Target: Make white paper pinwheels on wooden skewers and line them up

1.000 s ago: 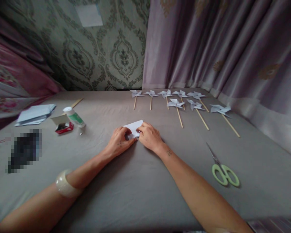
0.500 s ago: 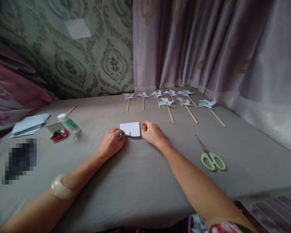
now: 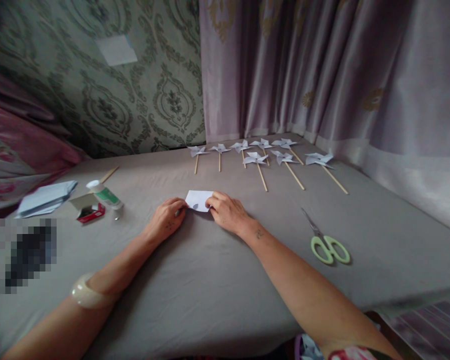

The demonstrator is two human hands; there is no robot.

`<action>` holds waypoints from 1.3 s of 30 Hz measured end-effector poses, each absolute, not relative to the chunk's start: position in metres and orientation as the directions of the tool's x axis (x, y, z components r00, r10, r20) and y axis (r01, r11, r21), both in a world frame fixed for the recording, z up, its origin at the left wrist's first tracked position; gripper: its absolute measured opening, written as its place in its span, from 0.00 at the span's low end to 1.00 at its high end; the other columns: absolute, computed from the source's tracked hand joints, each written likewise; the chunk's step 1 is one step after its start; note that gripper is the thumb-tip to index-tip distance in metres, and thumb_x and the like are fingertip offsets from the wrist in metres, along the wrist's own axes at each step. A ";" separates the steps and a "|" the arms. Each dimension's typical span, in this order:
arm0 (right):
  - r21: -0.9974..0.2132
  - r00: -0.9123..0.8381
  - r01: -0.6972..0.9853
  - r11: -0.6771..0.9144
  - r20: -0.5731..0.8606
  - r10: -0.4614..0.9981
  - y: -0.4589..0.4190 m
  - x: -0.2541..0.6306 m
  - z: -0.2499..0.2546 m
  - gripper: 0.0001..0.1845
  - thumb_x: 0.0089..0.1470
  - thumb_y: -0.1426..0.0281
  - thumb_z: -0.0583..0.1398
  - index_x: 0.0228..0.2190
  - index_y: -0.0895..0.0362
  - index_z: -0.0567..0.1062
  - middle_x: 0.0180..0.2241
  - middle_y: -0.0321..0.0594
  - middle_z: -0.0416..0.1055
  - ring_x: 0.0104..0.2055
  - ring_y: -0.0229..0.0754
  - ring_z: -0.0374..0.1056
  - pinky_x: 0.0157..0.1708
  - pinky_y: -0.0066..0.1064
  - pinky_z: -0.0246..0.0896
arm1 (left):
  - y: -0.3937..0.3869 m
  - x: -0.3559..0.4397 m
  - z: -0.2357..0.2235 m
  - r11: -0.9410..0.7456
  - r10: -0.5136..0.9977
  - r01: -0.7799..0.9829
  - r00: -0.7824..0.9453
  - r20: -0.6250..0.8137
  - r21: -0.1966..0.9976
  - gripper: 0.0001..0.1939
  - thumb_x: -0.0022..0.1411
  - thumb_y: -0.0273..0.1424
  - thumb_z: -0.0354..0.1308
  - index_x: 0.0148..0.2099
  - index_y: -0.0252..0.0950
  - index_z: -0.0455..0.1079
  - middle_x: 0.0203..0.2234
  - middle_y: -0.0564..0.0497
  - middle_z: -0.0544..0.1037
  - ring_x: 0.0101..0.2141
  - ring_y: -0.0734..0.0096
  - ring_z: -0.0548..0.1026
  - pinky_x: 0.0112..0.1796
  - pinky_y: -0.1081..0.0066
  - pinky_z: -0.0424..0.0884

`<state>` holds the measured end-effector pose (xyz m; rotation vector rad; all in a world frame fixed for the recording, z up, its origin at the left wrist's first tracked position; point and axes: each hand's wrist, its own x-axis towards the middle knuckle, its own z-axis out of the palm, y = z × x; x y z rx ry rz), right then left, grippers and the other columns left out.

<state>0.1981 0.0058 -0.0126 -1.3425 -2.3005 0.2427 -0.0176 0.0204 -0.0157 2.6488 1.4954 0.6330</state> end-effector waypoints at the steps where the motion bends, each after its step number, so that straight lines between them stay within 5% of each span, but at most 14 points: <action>1: -0.361 -0.426 0.777 0.516 0.302 0.853 0.005 0.198 -0.012 0.11 0.56 0.76 0.55 0.38 0.54 0.75 0.41 0.40 0.70 0.43 0.40 0.66 0.39 0.28 0.58 | 0.022 -0.019 -0.017 -0.553 0.817 0.799 0.465 0.341 0.237 0.13 0.58 0.23 0.47 0.38 0.37 0.72 0.37 0.47 0.76 0.40 0.67 0.74 0.45 0.68 0.70; 8: -0.297 -0.510 0.762 0.575 0.271 0.816 -0.005 0.191 -0.007 0.07 0.56 0.73 0.58 0.35 0.54 0.77 0.39 0.40 0.71 0.42 0.39 0.67 0.38 0.28 0.57 | 0.027 -0.024 -0.020 -0.573 0.786 0.791 0.457 0.416 0.214 0.13 0.62 0.25 0.48 0.41 0.38 0.74 0.41 0.47 0.75 0.44 0.66 0.72 0.46 0.67 0.69; 19: -0.401 -0.576 0.707 0.583 0.151 0.803 -0.012 0.184 -0.004 0.09 0.58 0.68 0.58 0.36 0.52 0.79 0.37 0.39 0.73 0.39 0.38 0.68 0.39 0.28 0.57 | 0.028 -0.018 -0.018 -0.561 0.825 0.738 0.460 0.329 0.375 0.16 0.60 0.23 0.46 0.40 0.38 0.75 0.39 0.49 0.78 0.40 0.70 0.75 0.45 0.72 0.69; 24: -0.427 -0.551 0.712 0.558 0.152 0.820 -0.013 0.185 -0.002 0.09 0.57 0.69 0.58 0.35 0.52 0.80 0.35 0.38 0.74 0.38 0.38 0.69 0.39 0.27 0.58 | 0.024 -0.017 -0.017 -0.557 0.819 0.728 0.402 0.409 0.400 0.17 0.56 0.20 0.47 0.40 0.36 0.75 0.40 0.47 0.77 0.41 0.70 0.74 0.46 0.71 0.69; 27: -0.431 -0.535 0.720 0.544 0.156 0.830 -0.014 0.184 -0.001 0.08 0.56 0.70 0.59 0.34 0.53 0.80 0.35 0.38 0.74 0.37 0.38 0.69 0.38 0.28 0.58 | 0.015 -0.013 -0.006 -0.593 0.782 0.722 0.411 0.469 0.356 0.15 0.56 0.21 0.48 0.36 0.37 0.76 0.37 0.47 0.76 0.41 0.68 0.72 0.46 0.68 0.68; 32: -0.400 -0.514 0.751 0.526 0.147 0.845 -0.015 0.183 0.000 0.07 0.55 0.69 0.59 0.33 0.54 0.79 0.36 0.39 0.75 0.37 0.40 0.69 0.37 0.29 0.57 | 0.001 -0.008 0.004 -0.724 0.683 0.655 0.635 0.361 0.216 0.15 0.55 0.20 0.51 0.36 0.38 0.78 0.35 0.46 0.75 0.40 0.64 0.68 0.45 0.63 0.67; 39: -0.349 -0.519 0.780 0.519 0.104 0.849 -0.016 0.183 0.001 0.08 0.56 0.69 0.58 0.32 0.54 0.78 0.34 0.40 0.74 0.38 0.40 0.69 0.37 0.28 0.56 | -0.002 -0.007 -0.006 -0.742 0.656 0.660 0.678 0.333 0.118 0.13 0.59 0.23 0.52 0.38 0.39 0.78 0.38 0.45 0.74 0.42 0.61 0.65 0.45 0.60 0.65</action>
